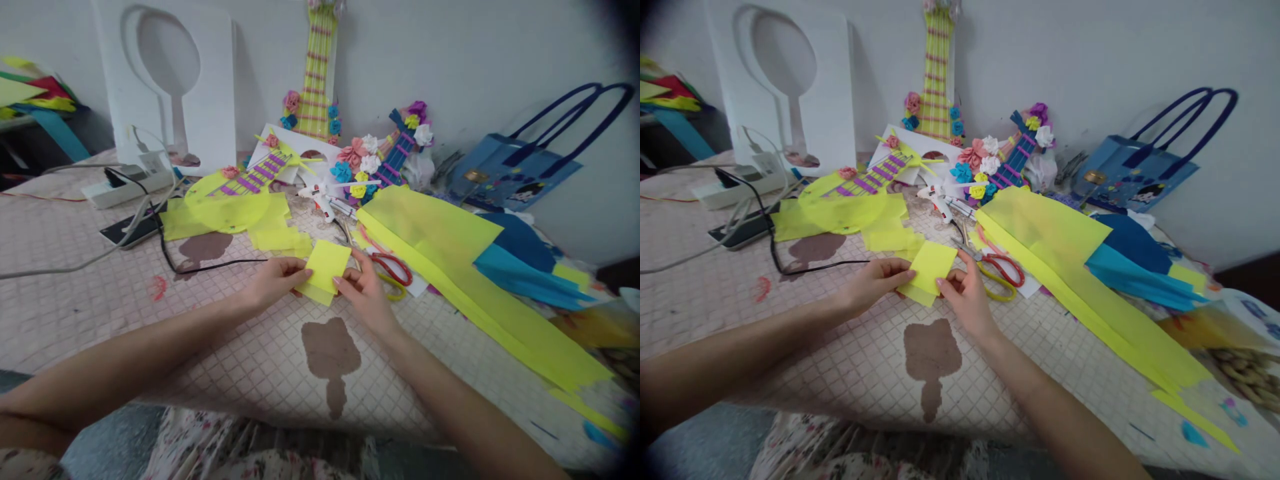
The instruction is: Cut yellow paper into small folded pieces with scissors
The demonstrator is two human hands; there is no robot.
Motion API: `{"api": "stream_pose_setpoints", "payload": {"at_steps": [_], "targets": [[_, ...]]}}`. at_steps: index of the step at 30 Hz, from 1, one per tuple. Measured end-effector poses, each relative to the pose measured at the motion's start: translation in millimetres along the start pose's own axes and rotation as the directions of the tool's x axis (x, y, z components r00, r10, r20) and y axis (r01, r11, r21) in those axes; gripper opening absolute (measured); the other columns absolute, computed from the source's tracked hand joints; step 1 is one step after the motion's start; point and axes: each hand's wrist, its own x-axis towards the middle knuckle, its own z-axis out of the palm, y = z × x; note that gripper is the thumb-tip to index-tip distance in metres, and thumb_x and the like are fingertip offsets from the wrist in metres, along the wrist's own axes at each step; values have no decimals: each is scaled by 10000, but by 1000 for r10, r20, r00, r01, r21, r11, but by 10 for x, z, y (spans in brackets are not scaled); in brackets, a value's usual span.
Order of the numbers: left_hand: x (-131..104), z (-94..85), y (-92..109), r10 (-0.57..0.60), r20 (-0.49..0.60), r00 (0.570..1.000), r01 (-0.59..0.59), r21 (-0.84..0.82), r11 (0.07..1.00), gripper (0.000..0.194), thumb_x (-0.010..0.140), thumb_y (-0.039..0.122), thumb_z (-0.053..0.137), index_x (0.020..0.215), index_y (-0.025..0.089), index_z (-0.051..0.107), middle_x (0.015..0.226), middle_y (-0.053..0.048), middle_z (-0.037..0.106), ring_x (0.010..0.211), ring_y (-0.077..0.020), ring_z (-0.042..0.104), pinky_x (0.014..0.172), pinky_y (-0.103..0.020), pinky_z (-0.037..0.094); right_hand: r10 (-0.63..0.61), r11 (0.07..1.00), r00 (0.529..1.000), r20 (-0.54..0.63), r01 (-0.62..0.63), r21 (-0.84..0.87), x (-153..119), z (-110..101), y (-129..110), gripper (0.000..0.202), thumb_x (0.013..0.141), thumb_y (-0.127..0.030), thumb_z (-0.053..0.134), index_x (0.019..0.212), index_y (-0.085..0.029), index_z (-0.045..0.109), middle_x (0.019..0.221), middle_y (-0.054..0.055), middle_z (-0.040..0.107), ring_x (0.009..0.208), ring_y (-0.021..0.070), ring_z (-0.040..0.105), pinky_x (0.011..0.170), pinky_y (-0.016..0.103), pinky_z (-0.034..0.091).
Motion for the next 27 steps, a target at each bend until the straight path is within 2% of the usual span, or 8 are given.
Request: {"api": "stream_pose_setpoints", "payload": {"at_steps": [3,5,9,11,13,17,23,27], "targets": [[14,-9,-15,34,-33,999,-34,-13,999,278,722,361,655,838,110,630,714,-11,606,595,-72,524,497,-174,422,-16,999,998,67,13,44,-29,22,-20,733,738,-277,669,1339,-311,251,763,-30,618,679,153,588,668,331,504],[18,-11,-14,41,-56,998,-43,-40,998,321,724,345,655,941,114,600,695,0,589,582,-73,518,483,-175,419,-44,998,993,109,40,44,-50,28,-24,731,747,-261,663,1342,-332,247,809,-23,616,719,153,588,692,328,491],[11,-14,-5,66,-85,994,-72,-65,995,471,734,315,658,1141,153,483,645,41,537,554,-69,490,473,-174,420,-122,984,988,94,133,-121,-60,5,7,362,777,-238,630,1119,-272,517,786,-20,549,702,124,535,655,273,446],[6,-17,-7,93,-69,993,-96,-50,994,446,744,313,652,1128,174,473,636,51,525,546,-66,481,472,-172,419,-142,971,987,74,153,-181,-48,-15,29,199,790,-242,613,986,-240,575,767,-17,536,688,117,516,637,261,427],[4,-18,-13,132,-47,990,-133,-26,991,346,753,323,643,1034,173,508,614,56,509,530,-63,470,465,-171,413,-138,969,988,64,149,-196,-35,-30,44,132,798,-252,602,927,-225,586,764,-12,550,685,117,515,633,260,418],[7,-15,-23,180,-18,984,-179,29,983,233,758,351,629,824,133,581,649,25,531,536,-59,475,475,-183,416,-117,973,992,52,125,-193,-22,-47,44,126,796,-276,602,905,-215,590,767,-7,565,676,119,516,628,261,417],[27,-29,-55,183,15,983,-183,40,982,333,646,304,736,894,123,607,703,1,592,609,-80,535,575,-220,445,-126,980,990,70,135,-148,-23,-42,27,287,736,-267,664,994,-239,541,908,11,571,777,138,545,719,292,456],[47,-39,-97,225,35,974,-226,44,973,322,638,267,730,900,129,603,742,-12,612,662,-97,567,627,-245,461,-169,958,985,40,173,-229,-26,-42,32,237,753,-255,642,968,-232,543,863,6,563,747,136,537,700,287,454]]}}
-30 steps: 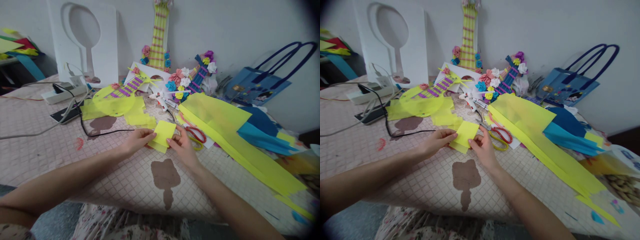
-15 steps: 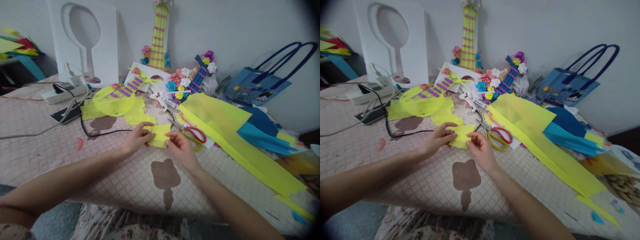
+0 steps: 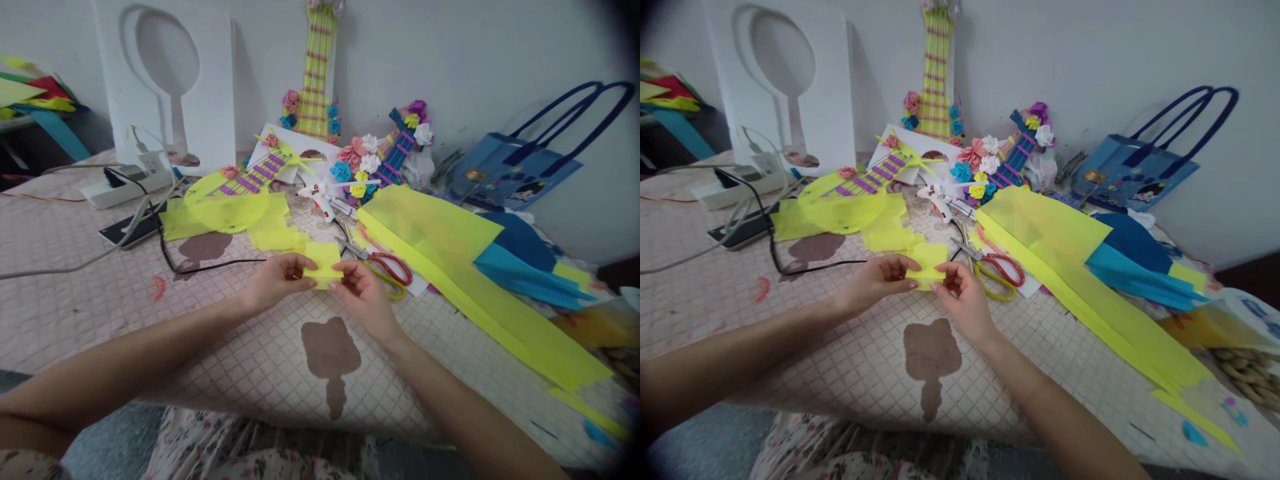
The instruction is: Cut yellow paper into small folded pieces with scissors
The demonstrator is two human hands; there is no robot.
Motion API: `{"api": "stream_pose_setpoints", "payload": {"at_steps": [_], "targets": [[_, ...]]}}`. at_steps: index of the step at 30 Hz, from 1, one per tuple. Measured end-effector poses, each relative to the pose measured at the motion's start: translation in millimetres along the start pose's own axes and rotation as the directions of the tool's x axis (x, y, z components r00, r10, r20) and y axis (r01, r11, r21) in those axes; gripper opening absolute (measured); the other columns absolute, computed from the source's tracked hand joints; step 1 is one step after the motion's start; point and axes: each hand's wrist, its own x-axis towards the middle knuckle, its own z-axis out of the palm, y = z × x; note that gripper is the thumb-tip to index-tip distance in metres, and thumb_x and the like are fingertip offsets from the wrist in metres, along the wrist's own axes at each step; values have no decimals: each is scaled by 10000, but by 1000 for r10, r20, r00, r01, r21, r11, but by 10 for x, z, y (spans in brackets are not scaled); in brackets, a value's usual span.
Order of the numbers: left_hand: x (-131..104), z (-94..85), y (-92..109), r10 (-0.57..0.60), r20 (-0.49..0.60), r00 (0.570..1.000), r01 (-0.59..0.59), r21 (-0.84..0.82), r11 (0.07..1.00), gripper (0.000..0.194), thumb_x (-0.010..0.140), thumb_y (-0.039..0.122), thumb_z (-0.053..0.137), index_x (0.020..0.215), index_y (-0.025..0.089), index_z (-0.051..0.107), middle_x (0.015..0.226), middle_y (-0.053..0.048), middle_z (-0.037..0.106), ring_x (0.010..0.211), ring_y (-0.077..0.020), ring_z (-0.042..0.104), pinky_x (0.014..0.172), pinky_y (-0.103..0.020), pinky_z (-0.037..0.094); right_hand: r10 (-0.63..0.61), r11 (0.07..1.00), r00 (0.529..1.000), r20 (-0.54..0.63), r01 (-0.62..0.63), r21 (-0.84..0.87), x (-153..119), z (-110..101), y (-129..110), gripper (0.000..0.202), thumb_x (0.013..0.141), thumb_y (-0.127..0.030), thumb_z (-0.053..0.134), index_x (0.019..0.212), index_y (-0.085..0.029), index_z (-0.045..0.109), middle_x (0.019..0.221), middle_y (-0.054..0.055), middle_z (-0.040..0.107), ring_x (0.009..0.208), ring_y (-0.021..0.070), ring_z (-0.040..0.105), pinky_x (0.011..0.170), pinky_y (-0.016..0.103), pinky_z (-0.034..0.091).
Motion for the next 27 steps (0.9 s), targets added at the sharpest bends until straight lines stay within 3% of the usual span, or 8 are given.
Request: {"api": "stream_pose_setpoints", "payload": {"at_steps": [13,19,23,27], "targets": [[-43,22,73,187,-58,981,-167,255,952,182,716,256,667,844,136,620,602,36,521,539,-59,470,517,-189,397,-125,977,990,-66,111,-181,-6,-11,-7,111,784,-221,602,895,-216,606,788,11,594,707,139,550,658,281,458],[-62,36,113,216,-75,973,-182,320,930,151,730,252,665,810,127,635,627,15,562,550,-66,488,542,-199,424,-193,956,979,-68,172,-236,-8,-20,-32,56,797,-253,595,837,-223,621,797,16,596,730,151,559,672,295,456],[-70,16,132,256,-62,965,-214,381,899,138,757,283,649,791,149,641,745,-27,607,661,-104,549,599,-228,454,-217,950,974,-72,193,-246,-11,-18,-65,42,797,-262,599,806,-236,631,820,28,575,777,172,555,697,316,458],[-88,11,169,357,-60,932,-304,404,863,97,755,255,658,748,160,641,950,-65,614,903,-154,568,810,-286,450,-252,944,964,-87,225,-242,-17,-22,-98,43,785,-268,615,767,-233,632,907,47,566,887,194,543,766,343,453]]}}
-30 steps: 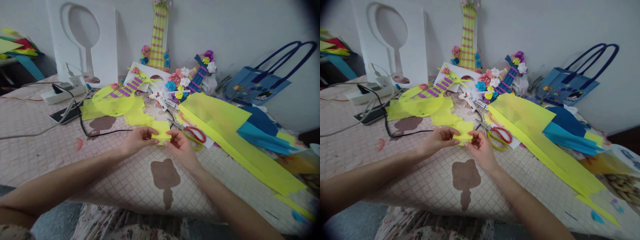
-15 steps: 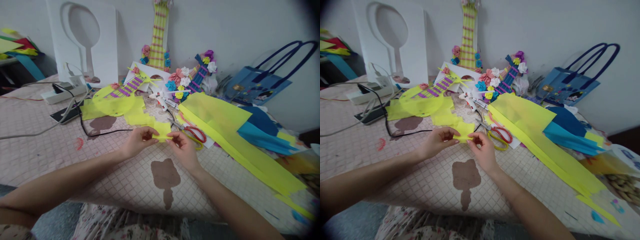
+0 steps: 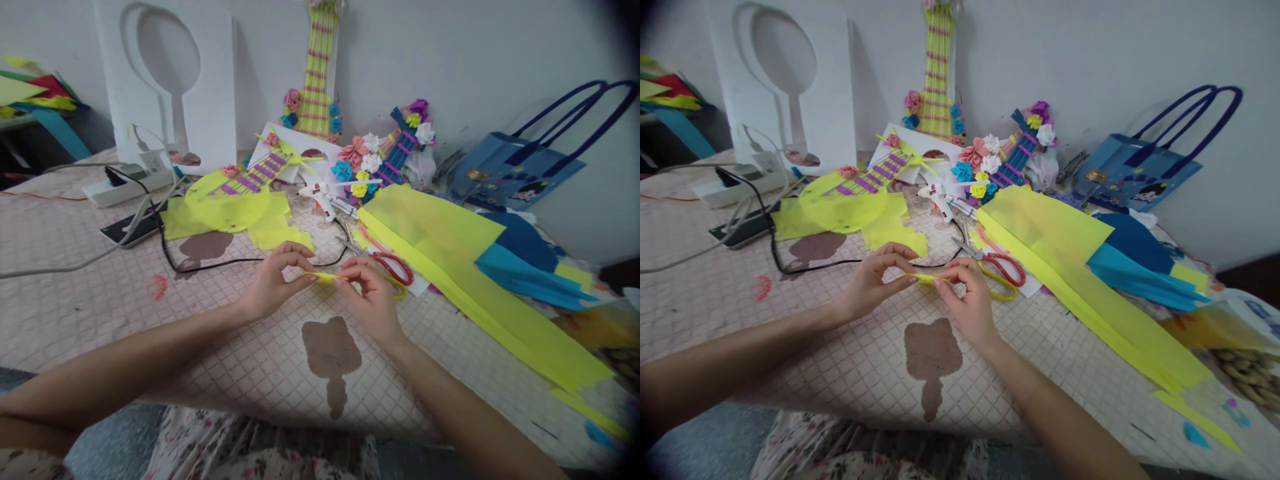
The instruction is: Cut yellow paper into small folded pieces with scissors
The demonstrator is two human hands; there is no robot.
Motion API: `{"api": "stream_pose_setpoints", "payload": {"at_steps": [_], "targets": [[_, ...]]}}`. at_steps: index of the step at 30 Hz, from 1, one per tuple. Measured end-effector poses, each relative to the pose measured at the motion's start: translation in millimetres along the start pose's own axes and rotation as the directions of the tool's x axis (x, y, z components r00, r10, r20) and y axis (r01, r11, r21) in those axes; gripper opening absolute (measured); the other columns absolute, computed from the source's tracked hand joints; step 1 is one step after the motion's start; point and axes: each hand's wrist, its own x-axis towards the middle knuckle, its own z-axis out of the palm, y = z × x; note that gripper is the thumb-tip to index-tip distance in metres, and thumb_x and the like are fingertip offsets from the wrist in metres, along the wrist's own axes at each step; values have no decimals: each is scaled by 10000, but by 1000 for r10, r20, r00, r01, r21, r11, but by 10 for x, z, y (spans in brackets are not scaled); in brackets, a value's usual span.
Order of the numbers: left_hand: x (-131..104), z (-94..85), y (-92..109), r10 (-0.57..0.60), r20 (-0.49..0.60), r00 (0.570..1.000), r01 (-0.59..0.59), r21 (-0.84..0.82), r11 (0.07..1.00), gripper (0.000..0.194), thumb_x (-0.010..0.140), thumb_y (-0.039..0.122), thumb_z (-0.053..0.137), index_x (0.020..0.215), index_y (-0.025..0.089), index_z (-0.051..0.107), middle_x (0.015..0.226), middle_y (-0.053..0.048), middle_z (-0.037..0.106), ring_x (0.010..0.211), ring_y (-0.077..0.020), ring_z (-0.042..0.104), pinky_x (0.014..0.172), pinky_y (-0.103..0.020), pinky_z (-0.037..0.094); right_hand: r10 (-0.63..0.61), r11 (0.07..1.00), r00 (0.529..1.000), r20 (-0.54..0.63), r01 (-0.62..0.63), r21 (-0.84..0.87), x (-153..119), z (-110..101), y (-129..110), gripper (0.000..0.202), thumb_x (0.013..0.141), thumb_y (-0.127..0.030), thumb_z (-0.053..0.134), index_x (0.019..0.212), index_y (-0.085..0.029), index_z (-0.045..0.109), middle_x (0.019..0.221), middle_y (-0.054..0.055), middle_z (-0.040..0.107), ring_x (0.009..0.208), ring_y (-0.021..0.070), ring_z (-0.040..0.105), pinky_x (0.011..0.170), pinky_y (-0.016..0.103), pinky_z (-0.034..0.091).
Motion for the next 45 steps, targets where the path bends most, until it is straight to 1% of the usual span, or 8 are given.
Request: {"api": "stream_pose_setpoints", "payload": {"at_steps": [3,6,11,15,27,36,40,45], "targets": [[-12,17,24,-109,69,992,118,-138,983,137,764,272,648,766,140,609,803,-44,627,736,-121,577,701,-261,463,141,983,987,73,-148,106,-8,-3,-12,79,790,-301,613,771,-224,611,778,17,588,746,164,550,693,312,454],[-19,46,31,-241,150,959,277,-313,908,197,751,304,656,781,127,575,686,-10,592,608,-93,551,569,-217,442,305,918,944,124,-326,226,-19,8,-4,131,767,-341,638,773,-217,595,671,-16,563,607,129,505,570,262,423],[-17,65,22,-289,311,905,405,-428,808,318,704,294,704,934,129,560,848,-47,645,748,-130,621,682,-255,497,354,872,925,138,-380,308,-32,34,6,160,748,-350,660,749,-210,583,662,-27,546,588,110,483,541,234,404],[-29,69,21,-304,338,891,424,-375,825,298,720,313,690,928,125,589,862,-58,660,747,-130,624,672,-243,494,357,877,915,189,-398,271,-52,55,-6,176,752,-371,650,758,-207,588,675,-16,556,595,116,490,536,238,409],[-24,66,17,-361,254,897,428,-301,852,216,719,329,667,780,127,623,682,-16,639,597,-94,572,553,-202,445,341,869,897,281,-415,270,-61,67,-8,189,756,-366,644,857,-221,580,736,-11,570,644,127,521,587,255,440],[-29,66,36,-364,324,874,458,-291,840,223,729,338,652,759,120,624,710,-37,653,604,-105,578,553,-211,439,313,910,912,263,-368,192,-63,81,3,171,785,-373,615,754,-209,576,649,-20,533,575,117,470,533,247,392],[-11,57,38,-410,323,853,500,-284,818,227,736,352,641,758,128,616,689,-24,648,586,-101,570,535,-204,424,340,888,899,277,-403,219,-50,64,8,181,794,-386,601,763,-207,602,665,-17,560,599,120,502,554,245,418],[11,40,4,-427,270,863,492,-263,830,255,740,383,628,757,129,617,668,-21,633,560,-94,543,496,-193,396,382,838,867,320,-471,276,-30,28,25,224,818,-432,560,857,-219,618,739,-3,609,649,134,567,590,261,484]]}}
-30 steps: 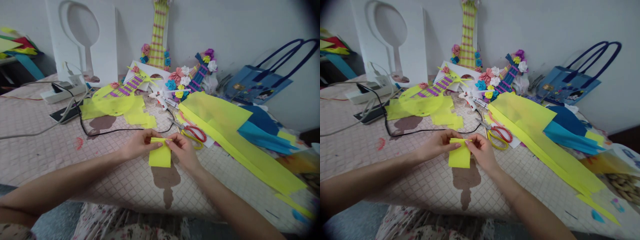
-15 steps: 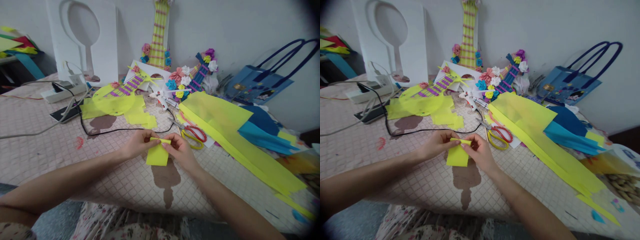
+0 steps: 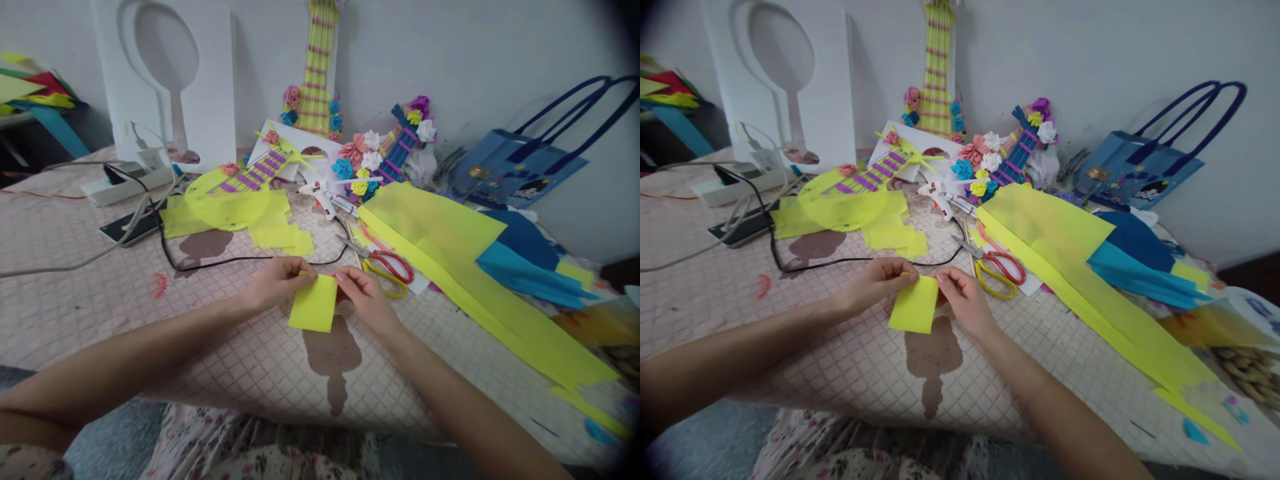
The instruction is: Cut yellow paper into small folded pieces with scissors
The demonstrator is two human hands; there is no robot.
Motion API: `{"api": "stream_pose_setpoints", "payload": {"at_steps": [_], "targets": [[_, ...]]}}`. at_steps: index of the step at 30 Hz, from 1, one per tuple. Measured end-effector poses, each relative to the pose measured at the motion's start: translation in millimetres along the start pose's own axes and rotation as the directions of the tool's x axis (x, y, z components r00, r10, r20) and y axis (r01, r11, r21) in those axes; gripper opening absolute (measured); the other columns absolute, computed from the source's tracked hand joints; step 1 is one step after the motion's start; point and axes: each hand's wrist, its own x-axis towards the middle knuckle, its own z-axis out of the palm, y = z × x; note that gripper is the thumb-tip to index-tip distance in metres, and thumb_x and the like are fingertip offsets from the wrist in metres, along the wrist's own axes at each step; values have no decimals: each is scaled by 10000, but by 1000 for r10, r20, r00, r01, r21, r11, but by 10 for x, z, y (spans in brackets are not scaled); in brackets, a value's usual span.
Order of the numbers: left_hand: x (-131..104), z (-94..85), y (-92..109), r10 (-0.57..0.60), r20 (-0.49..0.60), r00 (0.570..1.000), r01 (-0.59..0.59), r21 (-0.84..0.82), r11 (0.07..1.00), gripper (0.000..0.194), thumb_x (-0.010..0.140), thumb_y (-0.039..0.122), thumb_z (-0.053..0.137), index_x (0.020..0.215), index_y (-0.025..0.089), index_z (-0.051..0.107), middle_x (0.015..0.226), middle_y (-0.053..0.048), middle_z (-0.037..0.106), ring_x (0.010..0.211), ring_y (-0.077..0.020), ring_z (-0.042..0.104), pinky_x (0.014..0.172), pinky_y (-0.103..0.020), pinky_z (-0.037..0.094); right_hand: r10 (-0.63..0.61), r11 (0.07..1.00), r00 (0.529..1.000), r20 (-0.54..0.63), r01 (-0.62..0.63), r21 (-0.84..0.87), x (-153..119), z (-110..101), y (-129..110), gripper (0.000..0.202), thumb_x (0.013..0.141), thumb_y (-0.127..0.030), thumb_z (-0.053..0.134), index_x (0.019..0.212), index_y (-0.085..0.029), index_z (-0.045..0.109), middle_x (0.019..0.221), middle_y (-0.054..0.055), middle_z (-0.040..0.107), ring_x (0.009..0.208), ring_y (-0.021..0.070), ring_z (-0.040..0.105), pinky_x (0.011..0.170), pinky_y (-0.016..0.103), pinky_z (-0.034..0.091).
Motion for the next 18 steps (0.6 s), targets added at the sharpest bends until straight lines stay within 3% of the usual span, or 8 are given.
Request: {"api": "stream_pose_setpoints", "payload": {"at_steps": [6,10,14,18], "targets": [[7,-6,-28,0,37,999,-1,7,1000,270,712,384,664,785,129,613,696,-32,642,600,-110,568,536,-211,432,26,999,999,-20,-26,-18,10,12,-11,218,748,-400,654,745,-194,581,640,-24,560,564,103,523,536,234,457],[-1,11,-34,20,60,998,-23,61,998,276,678,373,704,767,123,628,693,-33,642,586,-105,558,519,-203,419,26,999,999,31,-25,-33,-3,37,-12,204,754,-383,648,729,-193,579,635,-27,546,561,102,519,531,236,445],[2,-6,-39,-10,90,996,8,20,1000,261,745,386,644,771,126,639,690,-34,649,561,-93,547,515,-199,410,6,999,999,33,-4,-35,-13,34,-1,193,769,-379,635,737,-194,587,640,-27,550,562,100,514,536,236,435],[19,-54,-19,-38,104,994,38,4,999,278,796,368,585,909,129,671,801,-58,673,622,-100,562,540,-200,418,12,1000,1000,-26,-12,7,3,19,10,204,764,-387,637,727,-193,588,644,-24,559,560,98,502,534,234,426]]}}
